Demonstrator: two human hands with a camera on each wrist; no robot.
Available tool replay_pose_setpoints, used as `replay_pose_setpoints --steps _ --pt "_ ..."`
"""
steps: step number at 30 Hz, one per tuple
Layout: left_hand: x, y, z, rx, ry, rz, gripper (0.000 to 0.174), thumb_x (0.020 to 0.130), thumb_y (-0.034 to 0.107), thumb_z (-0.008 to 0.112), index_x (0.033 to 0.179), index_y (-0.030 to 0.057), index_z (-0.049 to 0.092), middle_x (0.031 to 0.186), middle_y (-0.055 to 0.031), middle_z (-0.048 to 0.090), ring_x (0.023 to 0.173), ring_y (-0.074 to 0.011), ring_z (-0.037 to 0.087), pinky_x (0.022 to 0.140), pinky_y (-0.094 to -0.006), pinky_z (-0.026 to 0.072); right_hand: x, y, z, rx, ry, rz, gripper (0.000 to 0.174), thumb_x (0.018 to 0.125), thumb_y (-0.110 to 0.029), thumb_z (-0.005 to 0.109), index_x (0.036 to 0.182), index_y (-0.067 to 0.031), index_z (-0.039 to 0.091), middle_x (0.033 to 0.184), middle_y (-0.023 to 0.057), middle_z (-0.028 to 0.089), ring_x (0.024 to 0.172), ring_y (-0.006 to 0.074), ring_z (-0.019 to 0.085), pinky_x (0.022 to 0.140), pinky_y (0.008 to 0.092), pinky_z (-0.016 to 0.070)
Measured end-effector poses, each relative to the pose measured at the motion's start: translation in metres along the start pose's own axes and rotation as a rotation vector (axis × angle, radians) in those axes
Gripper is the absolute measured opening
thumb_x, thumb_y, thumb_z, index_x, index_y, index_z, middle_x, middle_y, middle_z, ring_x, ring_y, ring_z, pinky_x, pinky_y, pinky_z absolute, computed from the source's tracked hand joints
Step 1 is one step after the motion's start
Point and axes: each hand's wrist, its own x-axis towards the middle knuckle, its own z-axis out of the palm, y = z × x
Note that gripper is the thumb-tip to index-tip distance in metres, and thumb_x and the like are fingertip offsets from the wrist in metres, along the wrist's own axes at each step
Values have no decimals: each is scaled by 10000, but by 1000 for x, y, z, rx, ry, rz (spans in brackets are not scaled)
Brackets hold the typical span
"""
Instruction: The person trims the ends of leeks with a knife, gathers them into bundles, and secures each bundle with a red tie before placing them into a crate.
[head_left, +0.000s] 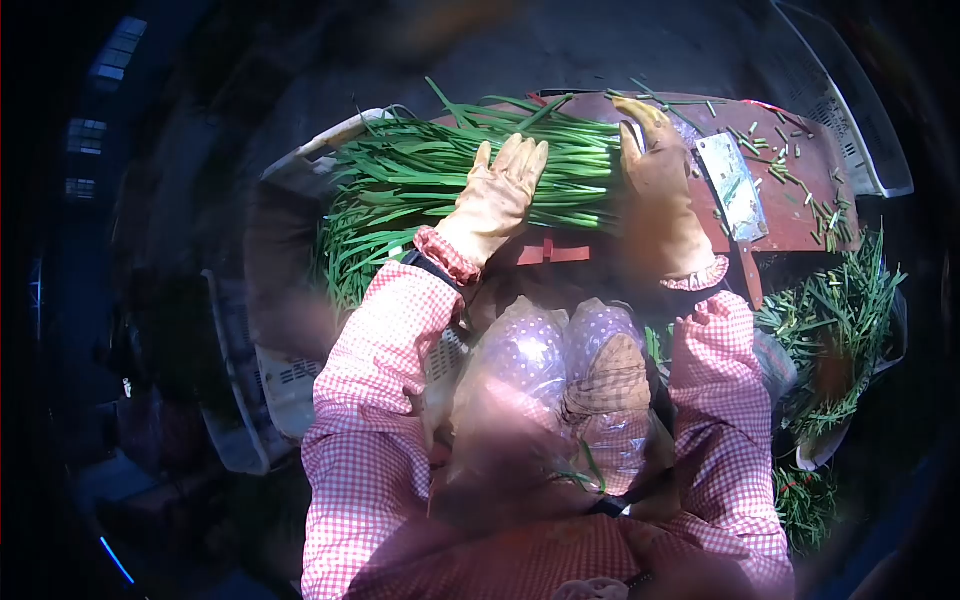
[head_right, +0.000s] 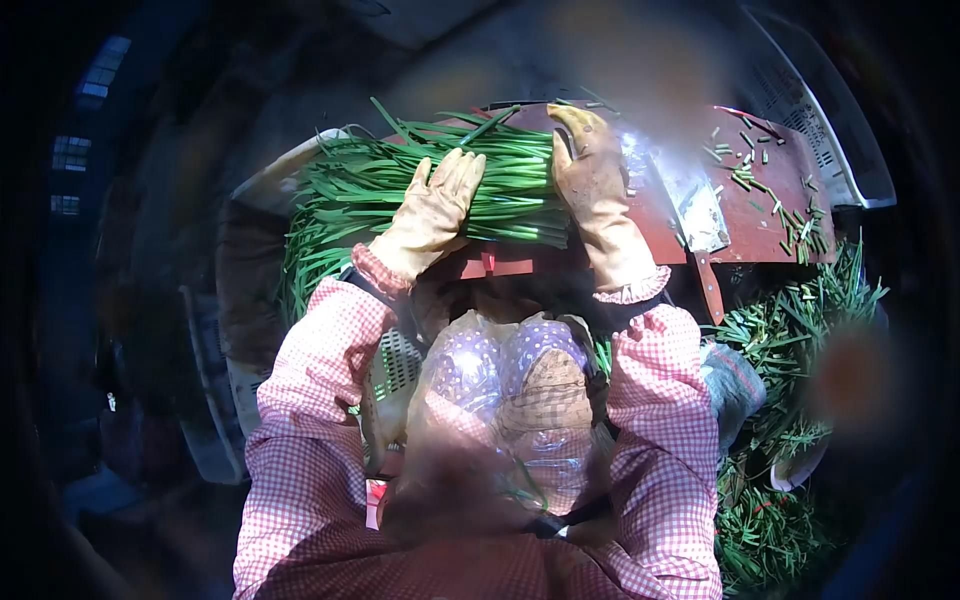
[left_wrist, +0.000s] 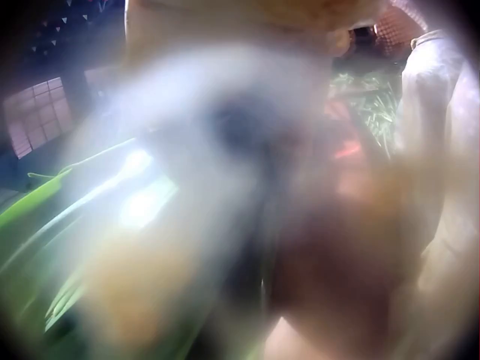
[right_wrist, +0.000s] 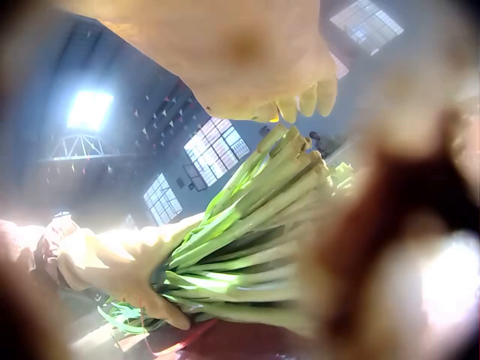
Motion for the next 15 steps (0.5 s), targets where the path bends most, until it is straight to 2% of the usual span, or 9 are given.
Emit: replay_pose_setpoints --steps 3,4,5,7,8,11,14,15 --pt "-2 2 2 0 40 -11 960 778 392 673 1531 -4 230 1534 -168 381 1456 -303 314 1157 -524 255 39 21 36 -123 -230 -137 345 866 -5 566 1177 -117 664 1216 83 662 1184 260 575 1017 332 461" --pt "-2 2 6 5 51 -13 834 835 331 583 1526 0 254 1528 -166 393 1449 -299 330 1152 -533 256 52 19 44 -323 -371 -164 351 874 -2 545 1178 -129 667 1253 57 647 1218 245 548 1042 302 441" --pt "0 3 5 31 32 -18 723 889 268 493 1525 11 264 1524 -159 401 1443 -295 342 1149 -533 259 61 14 51 -310 -440 -115 360 868 5 542 1178 -129 666 1264 56 639 1221 243 543 1045 296 438" --pt "-2 7 4 27 1 -43 650 927 218 412 1529 23 263 1524 -151 404 1440 -289 348 1148 -532 261 74 6 63 -285 -587 -20 377 856 18 536 1179 -129 664 1286 53 623 1228 239 531 1052 282 430" --pt "-2 8 1 27 -18 -50 614 948 197 368 1531 36 265 1524 -139 409 1438 -275 353 1149 -533 258 83 31 83 -402 -706 -211 361 856 -16 568 1189 -120 658 1342 81 579 1241 237 519 1056 270 420" --pt "-4 12 -7 83 -59 -60 579 977 202 340 1538 75 264 1554 -106 371 1445 -256 341 1152 -529 257 82 54 103 -344 -869 -78 275 856 -88 612 1117 -118 693 1342 88 586 1228 229 529 1044 260 423" --pt "-1 14 0 285 -137 -41 566 992 219 334 1538 85 262 1570 -92 342 1455 -253 320 1154 -520 262 87 67 91 -286 -760 -208 158 861 -169 651 991 -121 726 1094 98 682 1042 280 624 913 333 495" --pt "-1 16 -3 266 -137 -62 563 995 227 333 1538 94 263 1573 -85 337 1457 -247 314 1155 -516 262 91 63 82 -271 -726 -251 135 862 -195 665 949 -122 737 1012 101 713 981 297 655 869 357 519"
